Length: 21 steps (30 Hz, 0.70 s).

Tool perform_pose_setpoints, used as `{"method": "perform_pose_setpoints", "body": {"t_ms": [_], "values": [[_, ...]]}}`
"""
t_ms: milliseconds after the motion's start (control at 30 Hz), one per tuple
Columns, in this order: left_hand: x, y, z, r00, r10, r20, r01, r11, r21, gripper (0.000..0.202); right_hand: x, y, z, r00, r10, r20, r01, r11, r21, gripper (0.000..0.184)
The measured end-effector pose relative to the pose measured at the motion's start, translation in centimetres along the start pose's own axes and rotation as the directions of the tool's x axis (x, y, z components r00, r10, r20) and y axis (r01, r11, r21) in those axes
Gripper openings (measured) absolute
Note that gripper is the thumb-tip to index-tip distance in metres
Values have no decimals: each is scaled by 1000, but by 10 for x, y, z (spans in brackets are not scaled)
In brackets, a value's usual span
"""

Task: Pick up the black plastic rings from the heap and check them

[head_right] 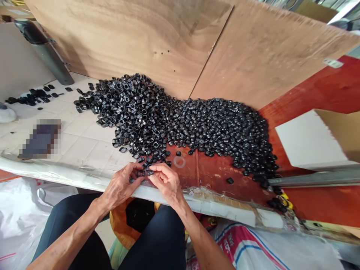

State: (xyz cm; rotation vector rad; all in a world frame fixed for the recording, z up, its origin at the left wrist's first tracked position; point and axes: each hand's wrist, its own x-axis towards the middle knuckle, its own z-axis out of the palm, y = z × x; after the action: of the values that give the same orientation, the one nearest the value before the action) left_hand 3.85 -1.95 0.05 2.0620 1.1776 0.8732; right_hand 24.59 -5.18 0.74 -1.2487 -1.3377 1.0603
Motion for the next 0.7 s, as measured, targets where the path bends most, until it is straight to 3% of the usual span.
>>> {"method": "perform_pose_setpoints", "body": {"t_ms": [167,433,700], "values": [[-2,1,-5,995,-79,60,89,978,-190,25,3,-5,14,998,-57,2,58,997,-49,18],[-5,-6,-3,991,-109,78,131,919,-373,27,2,-4,12,997,-66,33,68,996,-63,14],[-3,-7,-8,998,60,-5,-58,938,-342,21,0,-1,12,995,-89,49,93,992,-90,15]]}}
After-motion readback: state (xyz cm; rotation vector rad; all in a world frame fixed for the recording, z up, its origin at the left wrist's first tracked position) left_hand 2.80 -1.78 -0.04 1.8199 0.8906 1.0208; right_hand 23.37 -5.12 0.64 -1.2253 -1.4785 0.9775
